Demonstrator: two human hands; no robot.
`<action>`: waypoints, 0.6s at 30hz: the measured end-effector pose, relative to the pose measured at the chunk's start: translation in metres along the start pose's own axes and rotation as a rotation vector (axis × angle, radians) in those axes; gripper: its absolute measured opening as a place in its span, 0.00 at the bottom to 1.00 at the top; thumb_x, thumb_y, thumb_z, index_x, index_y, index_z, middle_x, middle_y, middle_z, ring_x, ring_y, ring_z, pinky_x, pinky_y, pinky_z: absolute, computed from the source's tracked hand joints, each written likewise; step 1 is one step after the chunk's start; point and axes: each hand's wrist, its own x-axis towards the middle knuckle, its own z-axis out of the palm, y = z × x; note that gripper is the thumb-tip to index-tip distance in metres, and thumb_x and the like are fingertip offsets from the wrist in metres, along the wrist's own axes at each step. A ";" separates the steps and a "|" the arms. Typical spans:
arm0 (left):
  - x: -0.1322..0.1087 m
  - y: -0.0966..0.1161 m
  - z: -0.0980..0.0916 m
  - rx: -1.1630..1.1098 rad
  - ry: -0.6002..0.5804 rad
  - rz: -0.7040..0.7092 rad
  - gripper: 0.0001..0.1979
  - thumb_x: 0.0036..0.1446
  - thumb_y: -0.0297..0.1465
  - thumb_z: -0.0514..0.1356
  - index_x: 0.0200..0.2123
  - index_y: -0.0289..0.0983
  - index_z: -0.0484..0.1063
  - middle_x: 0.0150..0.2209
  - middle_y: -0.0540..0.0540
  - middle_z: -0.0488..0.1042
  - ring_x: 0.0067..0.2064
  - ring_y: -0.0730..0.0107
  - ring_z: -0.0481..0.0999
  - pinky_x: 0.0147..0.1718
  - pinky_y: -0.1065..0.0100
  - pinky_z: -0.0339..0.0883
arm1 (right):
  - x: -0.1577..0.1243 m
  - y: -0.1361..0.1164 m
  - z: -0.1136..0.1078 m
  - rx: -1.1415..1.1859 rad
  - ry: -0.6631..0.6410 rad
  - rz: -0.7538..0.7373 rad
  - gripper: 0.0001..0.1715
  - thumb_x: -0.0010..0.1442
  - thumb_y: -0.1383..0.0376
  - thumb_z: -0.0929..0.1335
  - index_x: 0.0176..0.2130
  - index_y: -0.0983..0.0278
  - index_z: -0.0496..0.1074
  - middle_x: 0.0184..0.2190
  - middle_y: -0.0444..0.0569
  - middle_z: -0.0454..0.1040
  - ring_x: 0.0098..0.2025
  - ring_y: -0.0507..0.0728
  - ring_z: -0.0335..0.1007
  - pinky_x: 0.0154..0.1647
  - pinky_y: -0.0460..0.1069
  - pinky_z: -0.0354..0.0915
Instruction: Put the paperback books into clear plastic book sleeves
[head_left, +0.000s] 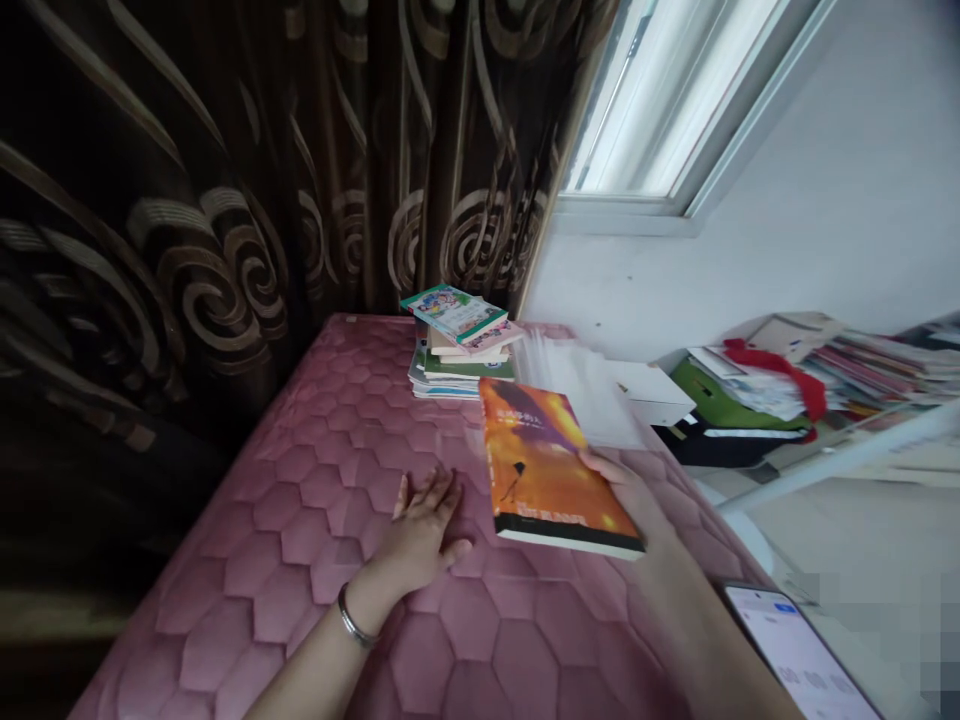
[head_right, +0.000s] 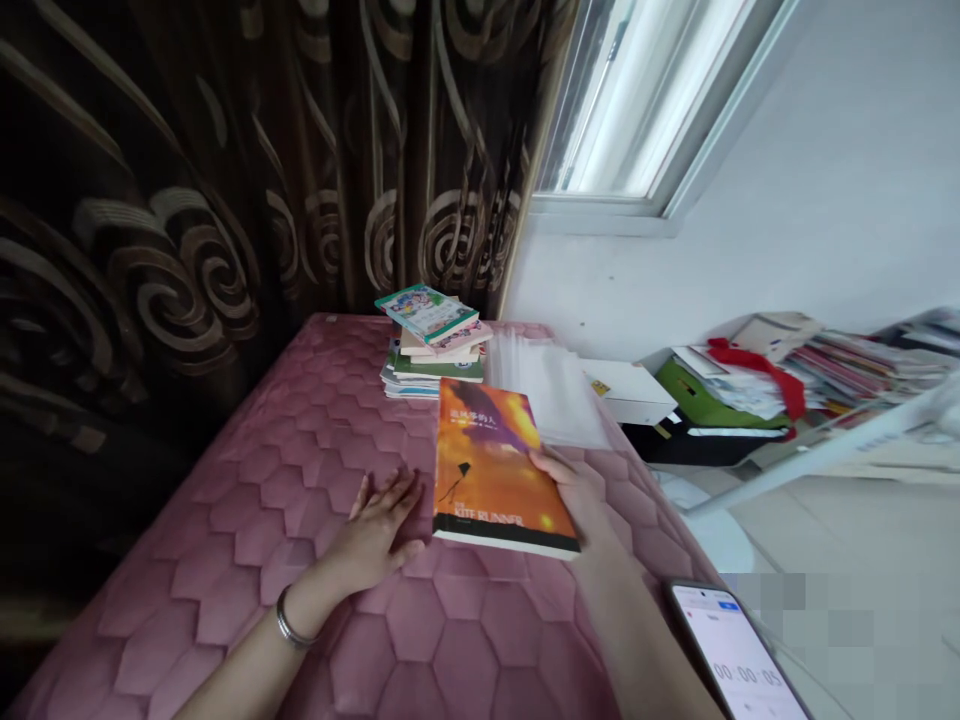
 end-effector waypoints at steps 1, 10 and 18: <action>0.000 -0.001 0.001 0.011 -0.017 -0.001 0.36 0.57 0.41 0.57 0.66 0.40 0.50 0.69 0.40 0.44 0.69 0.55 0.40 0.64 0.43 0.25 | 0.000 0.005 0.006 0.020 -0.028 0.053 0.19 0.48 0.54 0.70 0.40 0.57 0.76 0.33 0.50 0.81 0.35 0.68 0.78 0.33 0.61 0.73; 0.001 -0.003 -0.002 -0.043 -0.068 -0.030 0.36 0.54 0.31 0.56 0.66 0.36 0.50 0.68 0.37 0.47 0.70 0.57 0.39 0.64 0.44 0.24 | 0.006 0.039 0.023 0.181 -0.153 0.093 0.26 0.41 0.62 0.75 0.43 0.61 0.74 0.41 0.49 0.80 0.43 0.65 0.77 0.45 0.59 0.71; -0.002 -0.004 -0.013 -0.076 -0.117 -0.020 0.39 0.54 0.36 0.57 0.67 0.40 0.46 0.69 0.40 0.41 0.70 0.58 0.37 0.64 0.46 0.26 | 0.008 0.049 0.020 0.135 -0.180 0.054 0.27 0.45 0.61 0.73 0.46 0.61 0.73 0.45 0.49 0.78 0.45 0.64 0.76 0.45 0.58 0.71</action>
